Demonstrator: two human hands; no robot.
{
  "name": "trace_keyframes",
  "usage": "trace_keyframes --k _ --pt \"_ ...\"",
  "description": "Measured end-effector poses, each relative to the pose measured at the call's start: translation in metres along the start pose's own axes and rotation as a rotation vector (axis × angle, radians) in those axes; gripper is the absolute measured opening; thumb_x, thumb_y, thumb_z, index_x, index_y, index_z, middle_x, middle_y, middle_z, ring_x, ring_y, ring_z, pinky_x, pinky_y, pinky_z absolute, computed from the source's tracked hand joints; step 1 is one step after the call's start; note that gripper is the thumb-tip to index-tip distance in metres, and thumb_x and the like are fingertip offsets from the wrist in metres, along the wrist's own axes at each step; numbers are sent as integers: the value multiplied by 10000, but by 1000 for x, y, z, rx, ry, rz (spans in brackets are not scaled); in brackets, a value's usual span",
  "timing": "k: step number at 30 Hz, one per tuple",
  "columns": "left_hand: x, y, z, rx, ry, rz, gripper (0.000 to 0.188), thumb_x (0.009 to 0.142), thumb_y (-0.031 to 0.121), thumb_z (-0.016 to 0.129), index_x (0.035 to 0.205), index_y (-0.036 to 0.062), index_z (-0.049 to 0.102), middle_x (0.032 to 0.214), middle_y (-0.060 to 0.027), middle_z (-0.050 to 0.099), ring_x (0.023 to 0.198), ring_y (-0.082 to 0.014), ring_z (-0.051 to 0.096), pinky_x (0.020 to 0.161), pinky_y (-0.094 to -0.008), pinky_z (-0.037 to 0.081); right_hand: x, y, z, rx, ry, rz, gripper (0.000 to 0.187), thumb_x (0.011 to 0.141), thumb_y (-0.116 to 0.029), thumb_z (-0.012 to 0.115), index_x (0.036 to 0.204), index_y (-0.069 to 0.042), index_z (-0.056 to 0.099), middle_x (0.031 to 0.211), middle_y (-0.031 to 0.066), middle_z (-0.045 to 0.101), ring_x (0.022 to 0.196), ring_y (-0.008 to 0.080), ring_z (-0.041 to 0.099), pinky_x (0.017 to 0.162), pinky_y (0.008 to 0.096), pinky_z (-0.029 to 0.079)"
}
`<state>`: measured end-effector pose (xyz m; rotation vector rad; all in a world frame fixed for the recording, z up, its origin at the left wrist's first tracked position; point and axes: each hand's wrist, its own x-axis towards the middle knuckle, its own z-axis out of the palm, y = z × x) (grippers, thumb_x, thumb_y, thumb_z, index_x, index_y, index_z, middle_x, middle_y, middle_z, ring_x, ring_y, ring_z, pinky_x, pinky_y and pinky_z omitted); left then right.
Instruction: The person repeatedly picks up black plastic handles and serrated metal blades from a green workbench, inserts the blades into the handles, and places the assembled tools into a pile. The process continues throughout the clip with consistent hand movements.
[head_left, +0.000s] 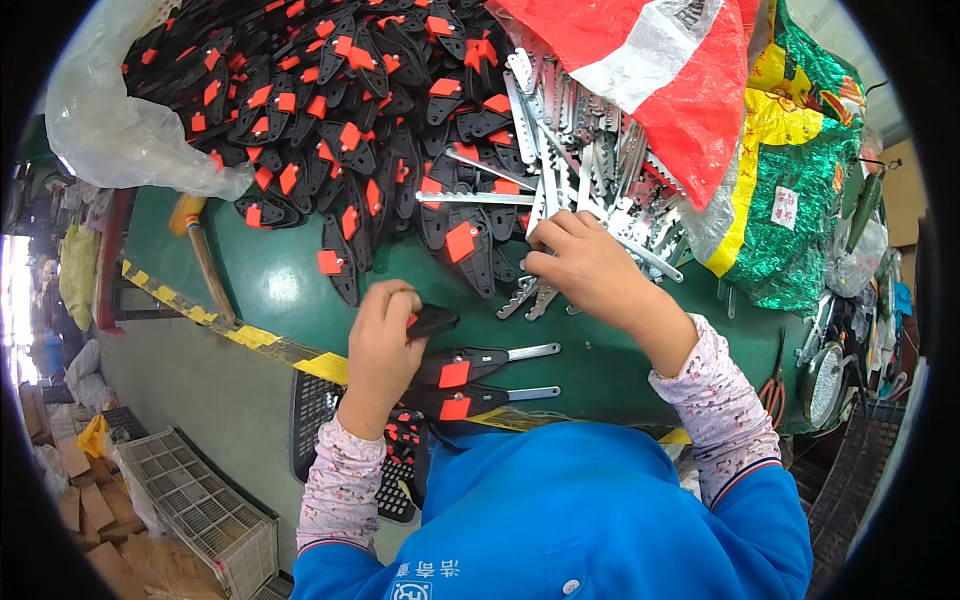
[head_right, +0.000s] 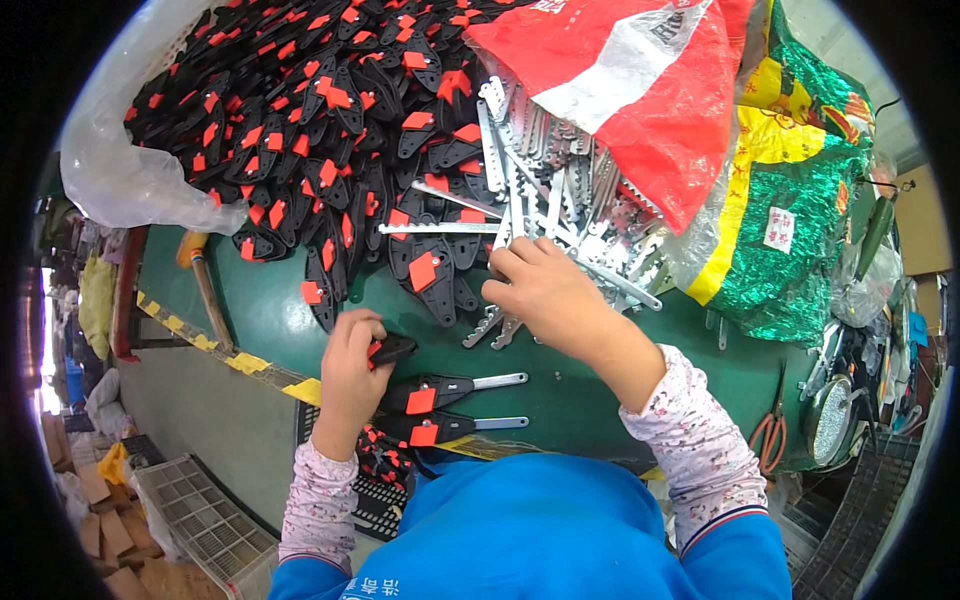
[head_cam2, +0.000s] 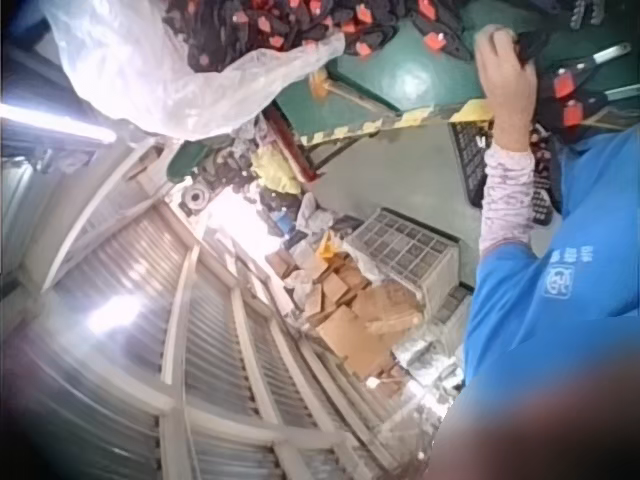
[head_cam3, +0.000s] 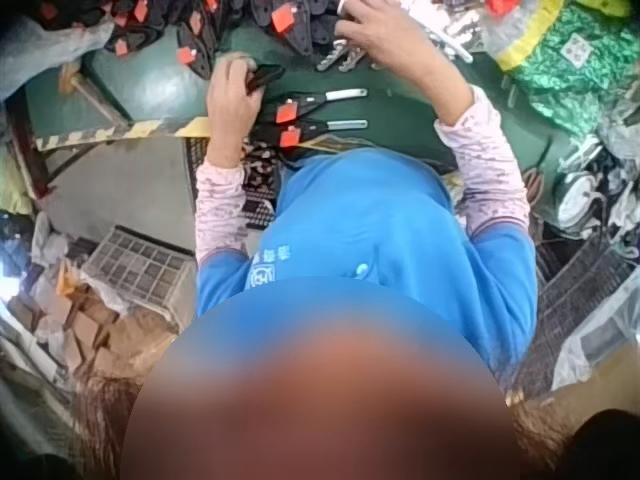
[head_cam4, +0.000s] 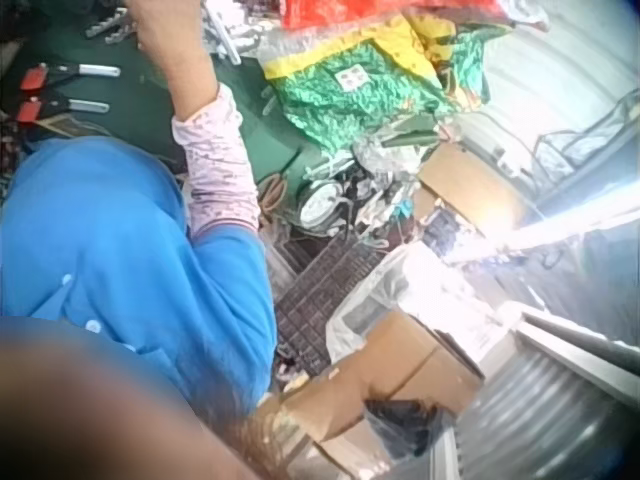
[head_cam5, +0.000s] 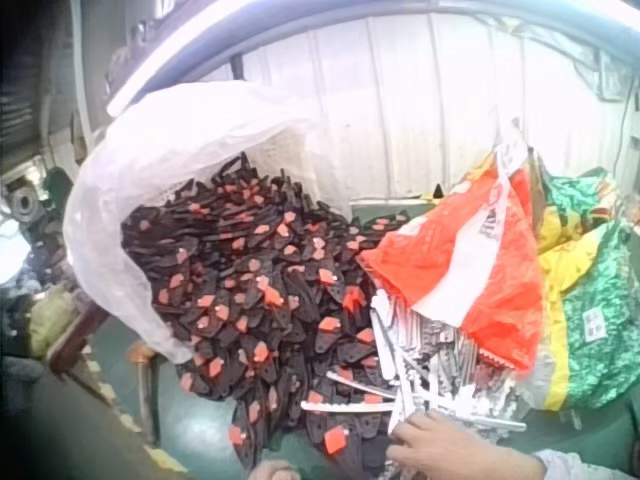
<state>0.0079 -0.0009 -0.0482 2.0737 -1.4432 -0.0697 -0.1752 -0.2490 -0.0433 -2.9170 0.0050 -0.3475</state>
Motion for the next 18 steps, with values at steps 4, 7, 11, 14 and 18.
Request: trace_keyframes --k 4,7,11,14,18 --pt "-21 -7 -1 -14 -30 19 535 669 -17 849 1129 19 577 1073 -145 637 932 -391 634 884 -452 514 2 -15 -6 439 156 23 222 863 -91 755 1070 -116 680 993 64 659 1013 284 627 914 405 471" --pt "-8 10 -9 45 22 82 580 649 -22 841 1170 21 590 1089 -155 626 983 -401 634 895 -469 510 1 -44 -6 741 120 200 169 942 -101 734 1098 -53 689 990 126 700 962 358 681 841 450 536" --pt "-2 16 -10 90 4 79 621 645 -51 804 1227 33 604 1110 -179 597 1007 -421 619 880 -472 508 -2 -56 -5 789 63 286 186 952 -128 738 1102 -24 697 973 160 715 957 383 701 811 469 564" --pt "2 21 -9 197 -79 160 722 635 14 837 1321 76 619 1117 -148 588 969 -358 600 841 -440 482 -5 -60 0 705 57 230 194 934 -106 757 1107 -29 718 989 164 722 935 380 700 797 457 566" --pt "7 34 -13 264 -147 241 886 647 49 844 1490 144 586 1158 -127 575 988 -313 572 870 -420 458 -8 -70 1 610 98 239 183 921 -87 764 1095 -36 735 986 160 726 928 379 695 790 467 567"
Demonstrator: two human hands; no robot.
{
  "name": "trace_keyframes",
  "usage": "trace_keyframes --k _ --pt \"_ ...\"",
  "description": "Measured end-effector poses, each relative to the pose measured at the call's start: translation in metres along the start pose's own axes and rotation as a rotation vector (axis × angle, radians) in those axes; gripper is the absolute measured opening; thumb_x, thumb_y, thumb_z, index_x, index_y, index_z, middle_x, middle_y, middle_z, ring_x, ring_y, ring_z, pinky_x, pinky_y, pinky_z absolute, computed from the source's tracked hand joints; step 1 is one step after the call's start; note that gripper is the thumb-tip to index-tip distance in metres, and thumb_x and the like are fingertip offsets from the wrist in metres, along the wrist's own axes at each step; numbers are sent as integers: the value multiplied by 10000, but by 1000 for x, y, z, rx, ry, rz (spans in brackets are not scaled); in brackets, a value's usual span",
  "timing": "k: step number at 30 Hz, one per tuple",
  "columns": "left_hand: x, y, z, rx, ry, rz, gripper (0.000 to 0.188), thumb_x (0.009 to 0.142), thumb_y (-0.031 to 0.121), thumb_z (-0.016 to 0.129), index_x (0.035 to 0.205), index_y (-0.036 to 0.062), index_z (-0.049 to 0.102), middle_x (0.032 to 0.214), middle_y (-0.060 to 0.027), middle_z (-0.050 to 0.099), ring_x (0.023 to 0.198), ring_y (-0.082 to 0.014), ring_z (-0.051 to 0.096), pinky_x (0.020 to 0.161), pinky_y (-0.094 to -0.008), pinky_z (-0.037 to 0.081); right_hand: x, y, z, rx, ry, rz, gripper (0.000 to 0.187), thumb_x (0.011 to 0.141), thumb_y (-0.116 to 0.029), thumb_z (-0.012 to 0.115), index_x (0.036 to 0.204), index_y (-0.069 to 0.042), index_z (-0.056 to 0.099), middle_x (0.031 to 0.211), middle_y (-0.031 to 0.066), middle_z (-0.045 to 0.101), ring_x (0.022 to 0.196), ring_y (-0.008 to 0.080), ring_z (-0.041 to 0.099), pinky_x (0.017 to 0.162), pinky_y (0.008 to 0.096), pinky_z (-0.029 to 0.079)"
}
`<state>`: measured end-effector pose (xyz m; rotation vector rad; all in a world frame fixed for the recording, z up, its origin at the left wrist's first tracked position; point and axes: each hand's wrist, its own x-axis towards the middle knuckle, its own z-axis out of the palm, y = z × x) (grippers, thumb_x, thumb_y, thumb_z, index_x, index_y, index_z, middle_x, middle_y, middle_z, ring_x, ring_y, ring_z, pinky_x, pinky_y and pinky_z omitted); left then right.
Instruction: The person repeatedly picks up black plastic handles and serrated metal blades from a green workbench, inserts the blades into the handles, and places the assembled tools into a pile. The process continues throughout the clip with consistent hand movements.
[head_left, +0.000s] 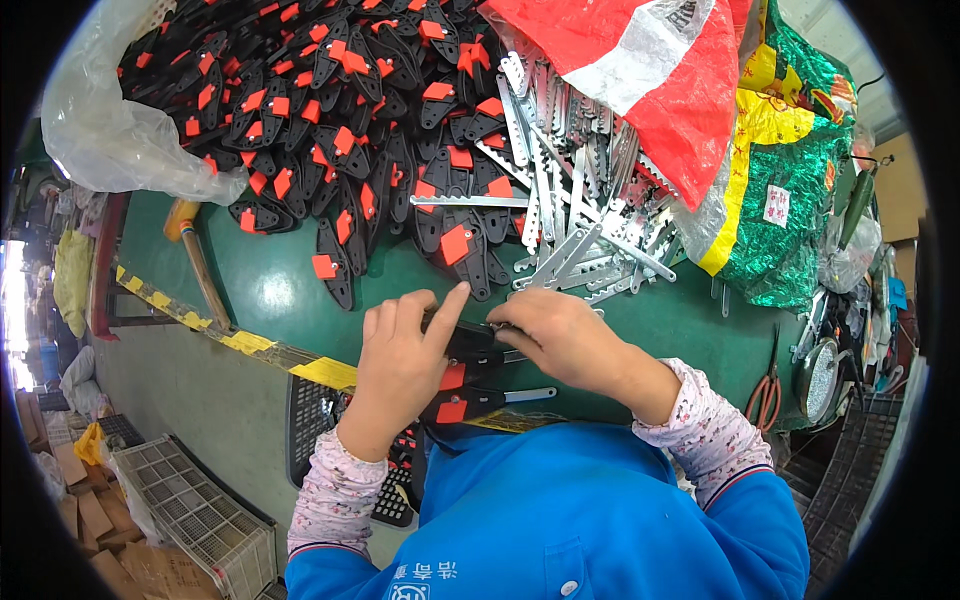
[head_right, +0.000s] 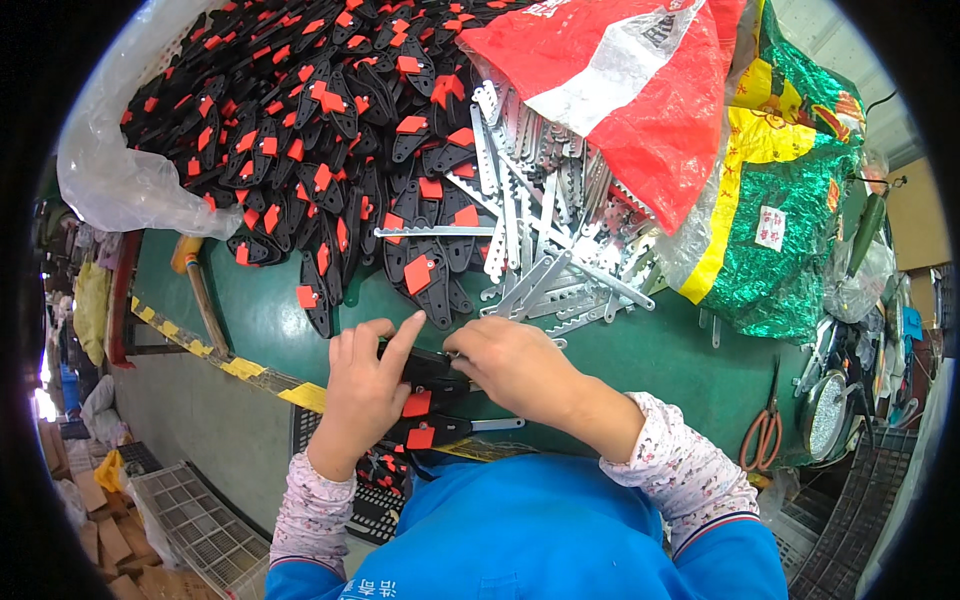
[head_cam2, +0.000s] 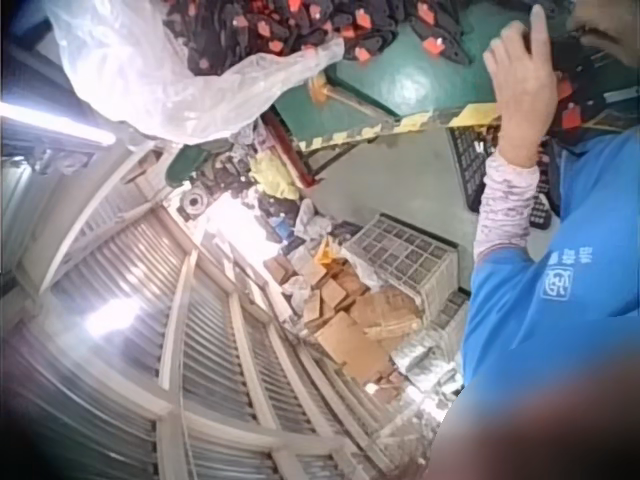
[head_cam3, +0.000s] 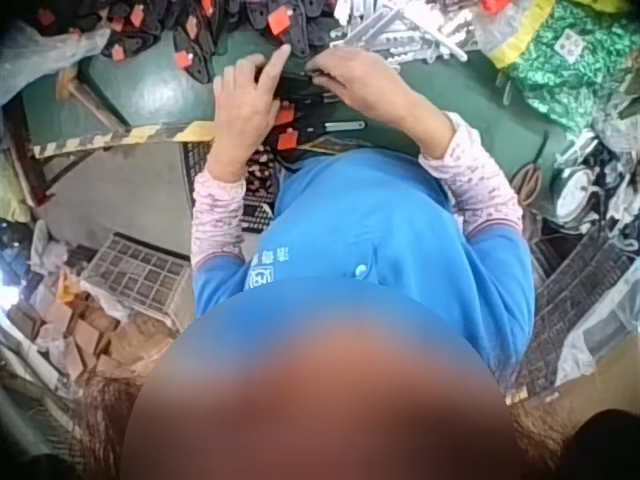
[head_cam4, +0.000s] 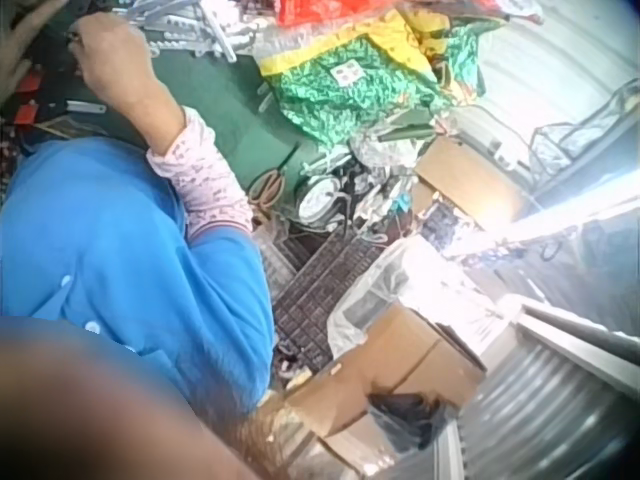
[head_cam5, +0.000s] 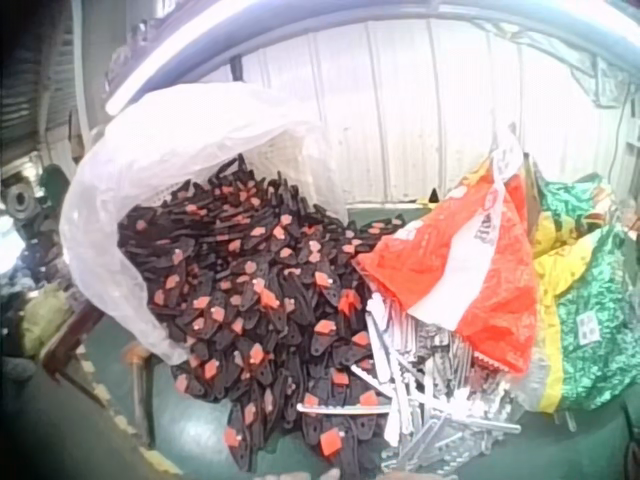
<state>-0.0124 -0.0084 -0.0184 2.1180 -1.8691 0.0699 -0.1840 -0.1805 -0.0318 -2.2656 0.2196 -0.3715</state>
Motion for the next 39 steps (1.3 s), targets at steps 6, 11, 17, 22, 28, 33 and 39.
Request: trace_keyframes --k 6,11,17,22,28,33,39 --pt "-8 -11 -8 -201 -100 -85 917 729 38 873 1555 10 476 1198 -168 586 1052 -382 546 958 -477 453 -9 6 -21 -15 79 49 189 900 -66 783 1082 -41 738 978 140 720 900 354 694 776 444 569" --pt "-6 -6 -8 -199 -117 -35 887 728 40 879 1530 3 502 1177 -171 607 1049 -377 568 946 -474 478 -9 5 -13 -86 27 -38 175 903 -142 776 1039 -61 703 954 106 703 916 327 696 772 452 583" --pt "-6 -5 -15 -306 -106 50 773 740 44 876 1450 -12 575 1259 -181 652 1098 -377 625 949 -451 536 -10 6 -16 -322 63 -102 240 845 -236 824 952 -77 680 878 75 679 884 290 689 722 427 577" --pt "-3 -8 -10 -274 -43 79 723 756 77 868 1416 -32 592 1253 -189 693 1039 -371 671 924 -440 563 -16 14 -30 -519 0 -24 340 783 -352 847 847 -104 624 797 54 636 791 280 693 631 428 556" --pt "8 1 -12 -388 -107 95 669 768 142 876 1372 4 623 1170 -172 697 1033 -367 681 911 -435 566 -14 -3 -13 -194 -34 -8 322 879 -288 807 1025 -59 635 933 126 717 861 339 730 676 450 580" --pt "-1 2 1 -276 -17 63 572 734 261 910 1204 31 678 983 -106 657 892 -318 679 760 -397 567 -10 -12 12 23 16 15 300 980 -294 741 1098 -55 603 898 167 735 777 372 728 628 464 571" --pt "-8 11 3 -156 44 25 493 718 361 911 1058 68 704 936 -67 626 806 -259 644 661 -379 530 -5 -25 30 -140 172 7 245 1006 -277 702 1012 -65 579 749 118 683 621 329 689 490 440 514"
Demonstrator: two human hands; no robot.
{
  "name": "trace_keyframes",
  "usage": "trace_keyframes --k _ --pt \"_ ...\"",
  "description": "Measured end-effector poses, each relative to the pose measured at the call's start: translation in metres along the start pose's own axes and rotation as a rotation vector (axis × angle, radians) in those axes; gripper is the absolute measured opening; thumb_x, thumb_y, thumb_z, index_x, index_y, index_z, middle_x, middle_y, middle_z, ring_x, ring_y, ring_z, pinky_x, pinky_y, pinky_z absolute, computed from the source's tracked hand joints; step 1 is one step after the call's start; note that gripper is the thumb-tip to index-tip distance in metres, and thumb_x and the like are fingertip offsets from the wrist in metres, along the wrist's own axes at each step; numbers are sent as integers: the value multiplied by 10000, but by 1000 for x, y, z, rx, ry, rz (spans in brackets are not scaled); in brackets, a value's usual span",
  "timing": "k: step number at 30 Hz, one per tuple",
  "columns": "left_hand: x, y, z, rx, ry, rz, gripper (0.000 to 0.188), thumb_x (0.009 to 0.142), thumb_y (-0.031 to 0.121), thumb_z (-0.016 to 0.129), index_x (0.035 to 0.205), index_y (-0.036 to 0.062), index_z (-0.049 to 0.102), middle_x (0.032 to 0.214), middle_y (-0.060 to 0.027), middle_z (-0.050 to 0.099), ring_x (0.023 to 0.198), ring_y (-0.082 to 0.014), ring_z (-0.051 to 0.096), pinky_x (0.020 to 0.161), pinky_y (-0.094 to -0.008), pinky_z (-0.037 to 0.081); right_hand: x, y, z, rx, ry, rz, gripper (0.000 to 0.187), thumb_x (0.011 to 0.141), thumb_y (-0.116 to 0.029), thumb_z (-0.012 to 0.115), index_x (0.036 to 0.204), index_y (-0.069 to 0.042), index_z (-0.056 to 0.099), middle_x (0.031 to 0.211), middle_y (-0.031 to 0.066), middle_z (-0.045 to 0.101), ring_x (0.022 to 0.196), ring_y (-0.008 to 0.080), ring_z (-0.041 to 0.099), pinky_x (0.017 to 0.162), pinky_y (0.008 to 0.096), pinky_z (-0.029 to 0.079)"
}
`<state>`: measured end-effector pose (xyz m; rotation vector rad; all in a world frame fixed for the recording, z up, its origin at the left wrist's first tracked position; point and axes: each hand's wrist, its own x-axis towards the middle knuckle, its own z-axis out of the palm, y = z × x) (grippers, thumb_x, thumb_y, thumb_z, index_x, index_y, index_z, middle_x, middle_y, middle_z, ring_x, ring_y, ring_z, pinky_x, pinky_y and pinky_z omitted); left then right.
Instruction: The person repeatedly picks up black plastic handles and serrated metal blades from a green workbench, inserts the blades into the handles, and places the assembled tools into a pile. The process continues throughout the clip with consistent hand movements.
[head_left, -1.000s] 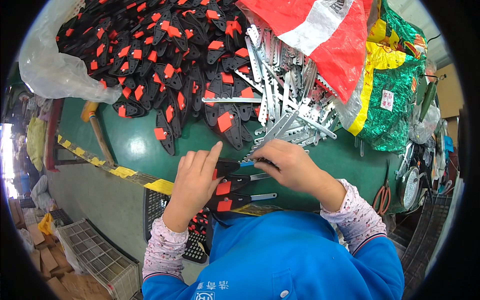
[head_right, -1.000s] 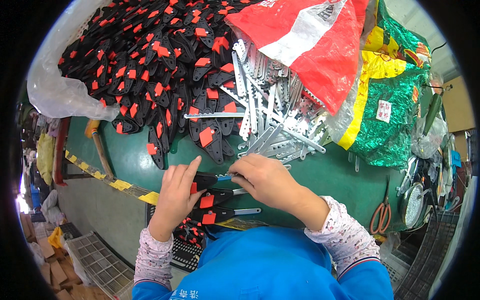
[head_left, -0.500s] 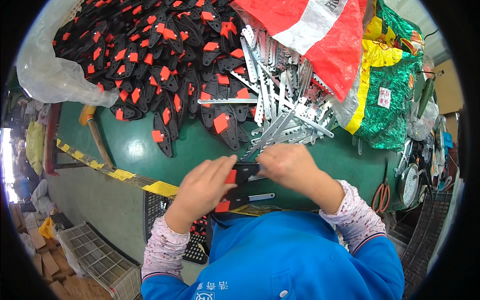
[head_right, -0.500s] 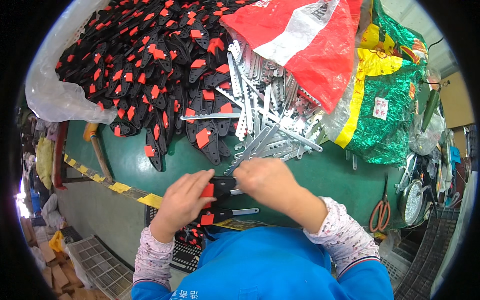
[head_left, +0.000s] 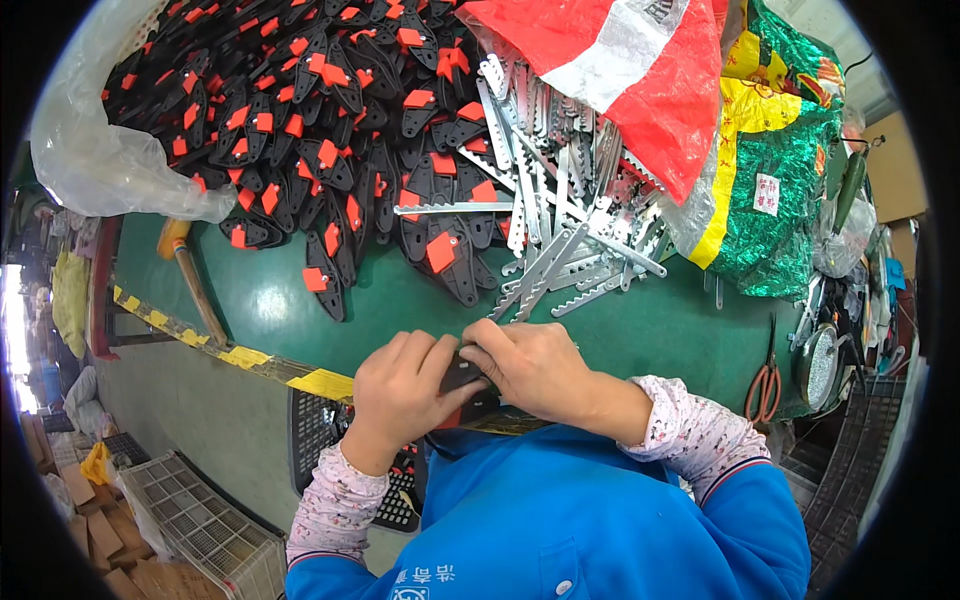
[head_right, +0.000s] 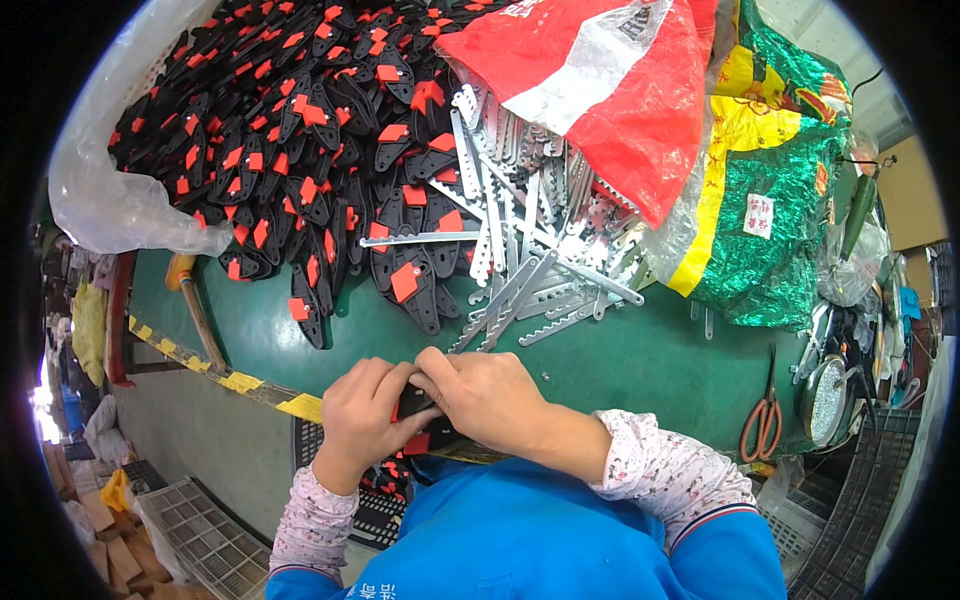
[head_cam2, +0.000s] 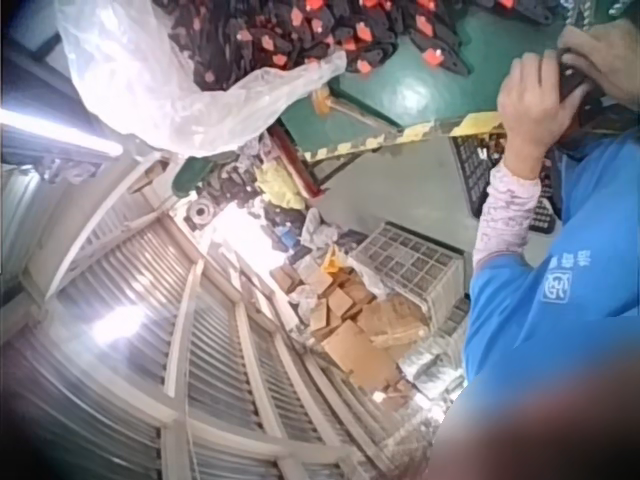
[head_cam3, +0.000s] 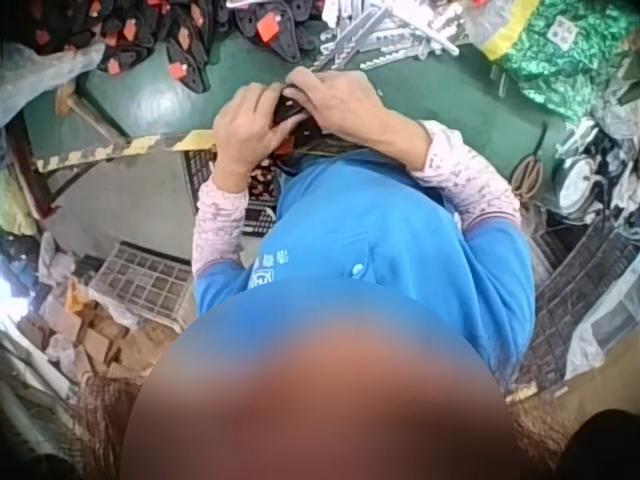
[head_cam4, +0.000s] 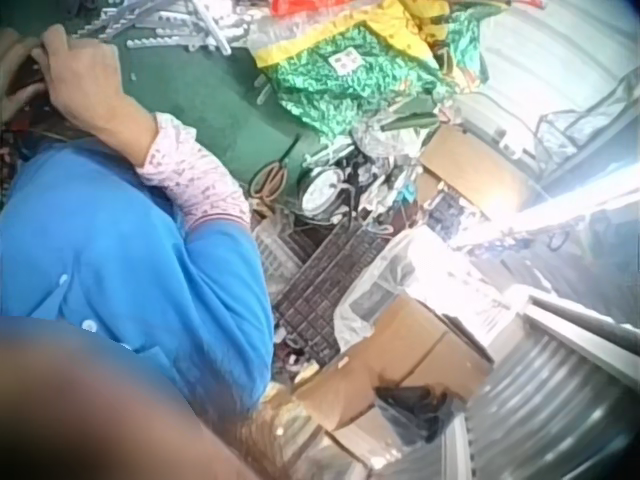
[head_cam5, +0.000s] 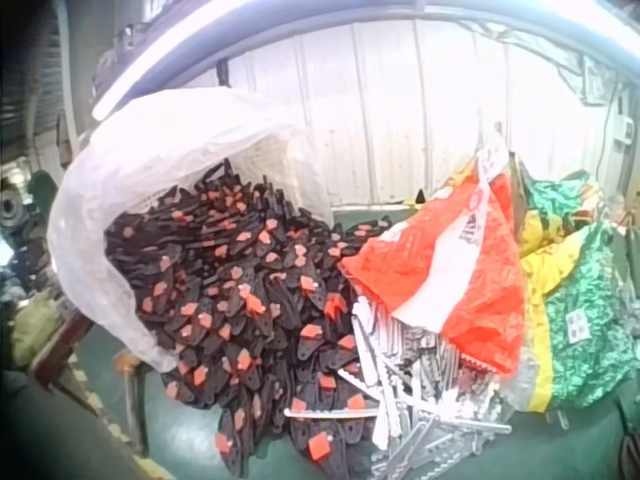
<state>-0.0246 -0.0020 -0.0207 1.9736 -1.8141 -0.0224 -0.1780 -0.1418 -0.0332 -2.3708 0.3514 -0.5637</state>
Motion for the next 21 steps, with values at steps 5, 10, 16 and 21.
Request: trace_keyframes --k 5,10,16,21 --pt "-3 -19 2 -232 -227 -56 421 827 275 863 1147 33 734 1158 -131 630 1098 -356 592 964 -450 495 36 23 0 -365 83 -146 316 882 -226 713 1124 -39 632 898 60 573 848 240 624 659 356 534" --pt "-2 -26 5 -538 -67 -419 377 1002 314 722 1181 -17 720 1098 -164 715 978 -337 675 899 -429 532 35 32 17 -321 154 -456 238 802 -162 665 1004 -38 652 908 60 584 797 227 600 685 338 503" --pt "10 -29 2 -1301 240 -836 318 1126 228 568 1309 -11 669 1145 -82 738 929 -134 691 841 -290 555 51 20 21 -52 243 -571 370 831 -205 735 1133 -2 673 911 85 610 809 257 631 758 385 530" --pt "8 -37 -20 -376 116 -434 518 1031 107 628 1522 -16 516 1103 -157 641 975 -279 662 912 -360 535 92 88 14 -285 300 -28 265 851 -147 812 1103 -87 755 1142 68 662 1090 308 588 927 439 468"
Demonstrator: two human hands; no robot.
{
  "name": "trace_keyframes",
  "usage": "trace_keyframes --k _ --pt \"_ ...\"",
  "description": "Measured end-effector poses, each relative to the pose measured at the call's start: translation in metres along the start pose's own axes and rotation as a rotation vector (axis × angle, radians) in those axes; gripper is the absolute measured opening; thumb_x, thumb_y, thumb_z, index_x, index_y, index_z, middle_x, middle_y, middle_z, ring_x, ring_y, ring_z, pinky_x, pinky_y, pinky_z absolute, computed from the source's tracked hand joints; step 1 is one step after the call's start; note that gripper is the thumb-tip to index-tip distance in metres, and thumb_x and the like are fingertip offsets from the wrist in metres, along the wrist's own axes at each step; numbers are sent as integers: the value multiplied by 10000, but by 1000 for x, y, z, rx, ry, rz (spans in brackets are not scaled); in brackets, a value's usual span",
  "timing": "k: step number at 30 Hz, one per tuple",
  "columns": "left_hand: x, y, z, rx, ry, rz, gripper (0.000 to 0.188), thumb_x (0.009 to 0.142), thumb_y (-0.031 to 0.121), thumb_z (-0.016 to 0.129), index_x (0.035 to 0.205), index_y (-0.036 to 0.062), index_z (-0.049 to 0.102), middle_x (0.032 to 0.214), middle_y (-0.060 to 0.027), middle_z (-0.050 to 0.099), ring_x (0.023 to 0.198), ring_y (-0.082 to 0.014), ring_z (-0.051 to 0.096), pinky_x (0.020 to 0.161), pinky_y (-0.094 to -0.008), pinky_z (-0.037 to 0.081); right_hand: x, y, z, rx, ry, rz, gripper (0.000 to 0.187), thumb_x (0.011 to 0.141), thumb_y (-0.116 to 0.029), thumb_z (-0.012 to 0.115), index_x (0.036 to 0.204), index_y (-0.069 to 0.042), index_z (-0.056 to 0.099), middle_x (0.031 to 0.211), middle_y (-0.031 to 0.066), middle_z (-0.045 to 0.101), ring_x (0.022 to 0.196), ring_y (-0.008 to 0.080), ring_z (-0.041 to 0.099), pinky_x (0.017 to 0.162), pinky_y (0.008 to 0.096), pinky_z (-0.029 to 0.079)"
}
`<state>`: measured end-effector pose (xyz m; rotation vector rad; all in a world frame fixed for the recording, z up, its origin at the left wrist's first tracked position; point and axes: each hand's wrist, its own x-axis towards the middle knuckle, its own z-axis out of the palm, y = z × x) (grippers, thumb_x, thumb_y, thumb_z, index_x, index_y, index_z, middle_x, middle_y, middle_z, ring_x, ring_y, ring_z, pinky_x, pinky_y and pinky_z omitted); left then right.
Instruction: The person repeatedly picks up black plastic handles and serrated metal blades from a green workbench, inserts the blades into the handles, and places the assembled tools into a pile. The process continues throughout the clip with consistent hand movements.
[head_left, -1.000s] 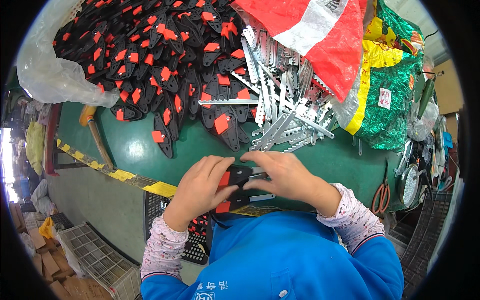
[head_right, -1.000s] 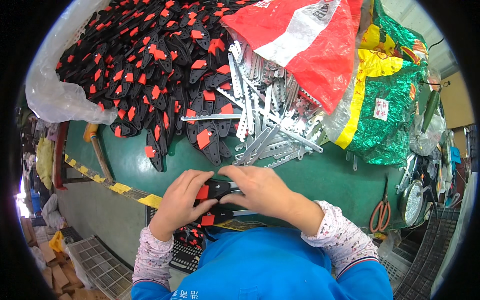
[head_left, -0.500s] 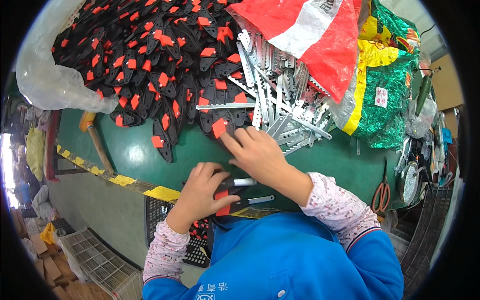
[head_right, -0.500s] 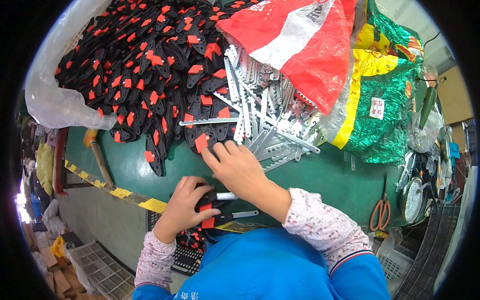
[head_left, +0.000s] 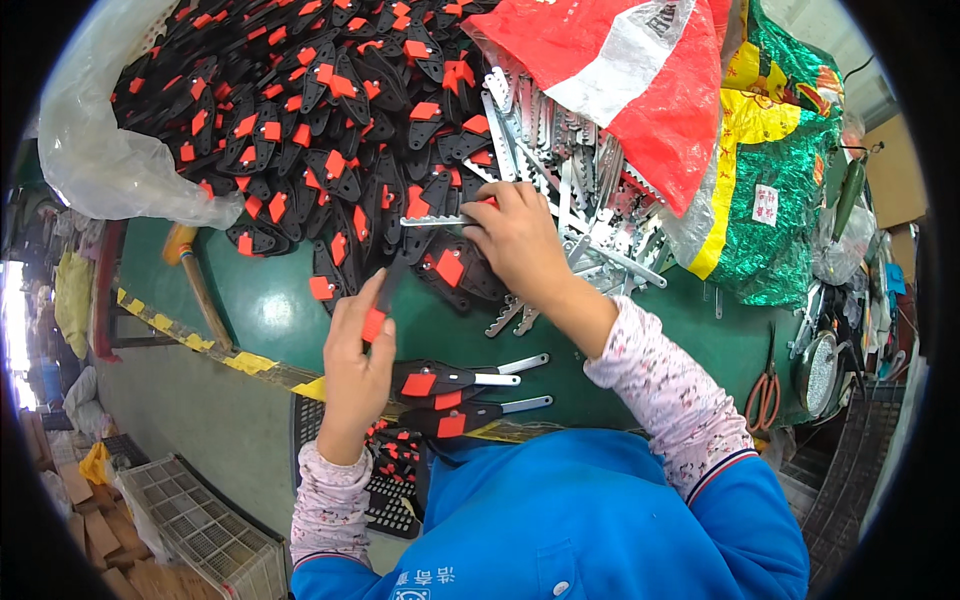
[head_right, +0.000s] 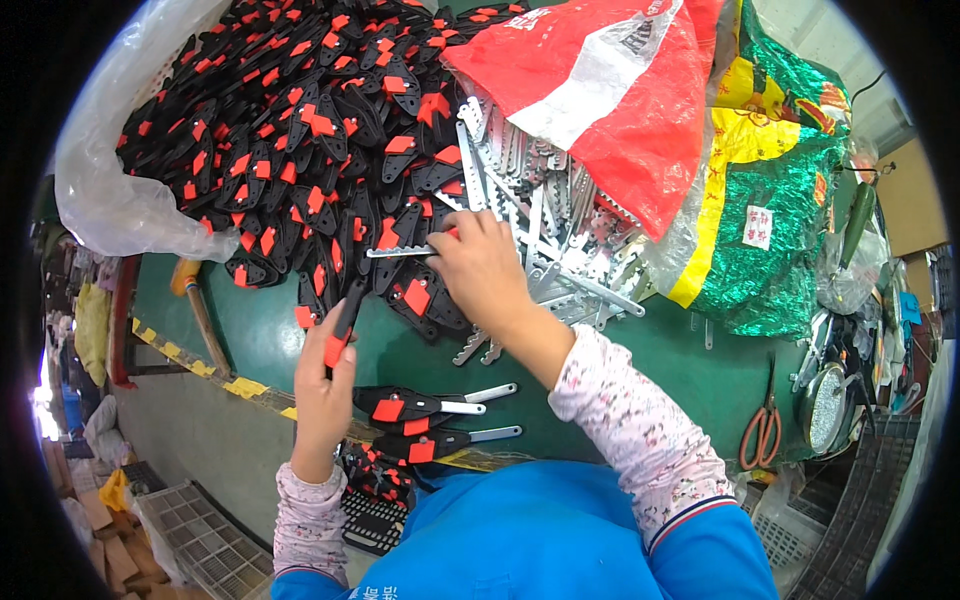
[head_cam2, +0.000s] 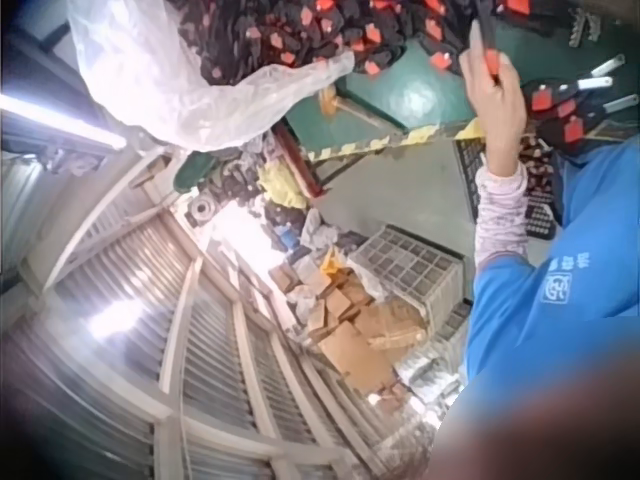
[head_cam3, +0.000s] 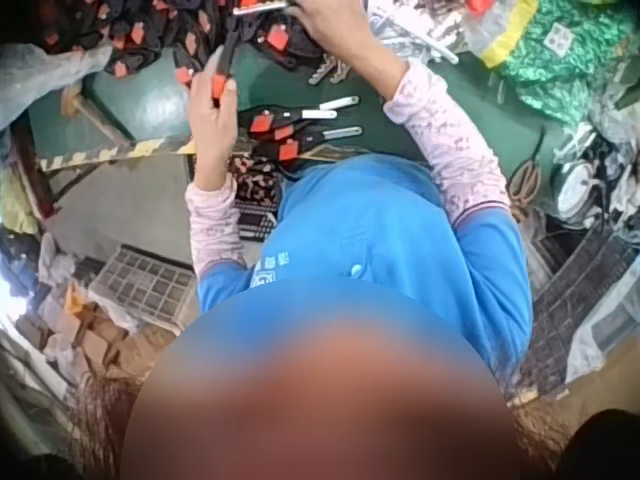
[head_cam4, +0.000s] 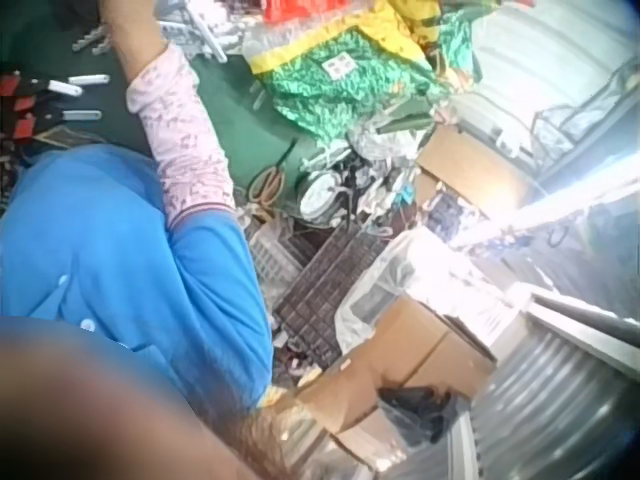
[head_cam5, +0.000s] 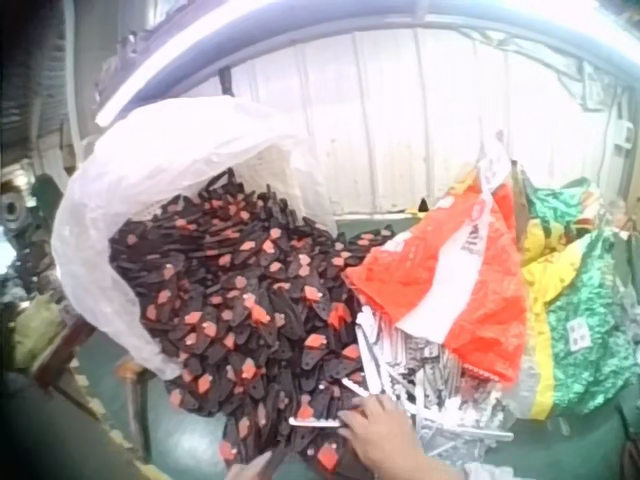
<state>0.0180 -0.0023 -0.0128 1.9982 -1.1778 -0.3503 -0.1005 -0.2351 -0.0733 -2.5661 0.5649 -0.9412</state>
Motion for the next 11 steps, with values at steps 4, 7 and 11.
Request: trace_keyframes --k 4,7,11 --pt "-15 -7 4 119 -16 31 632 961 181 731 1523 -5 510 1214 -209 553 1087 -379 586 974 -436 493 4 2 -4 252 -49 -47 233 885 -131 787 1117 -112 773 1026 49 673 991 277 620 864 402 479" --pt "-21 -16 0 268 -5 108 632 897 211 799 1451 21 563 1268 -191 571 1151 -395 549 1043 -465 434 -10 -22 -28 502 -163 29 236 917 -121 764 1147 -173 786 878 44 634 816 270 635 728 386 489" --pt "-25 -27 -2 241 -24 98 639 874 236 817 1440 57 580 1374 -174 569 1212 -398 522 1071 -482 398 -37 -13 -53 266 -293 -109 267 940 -159 767 1207 -153 775 888 51 622 870 288 646 812 431 517"
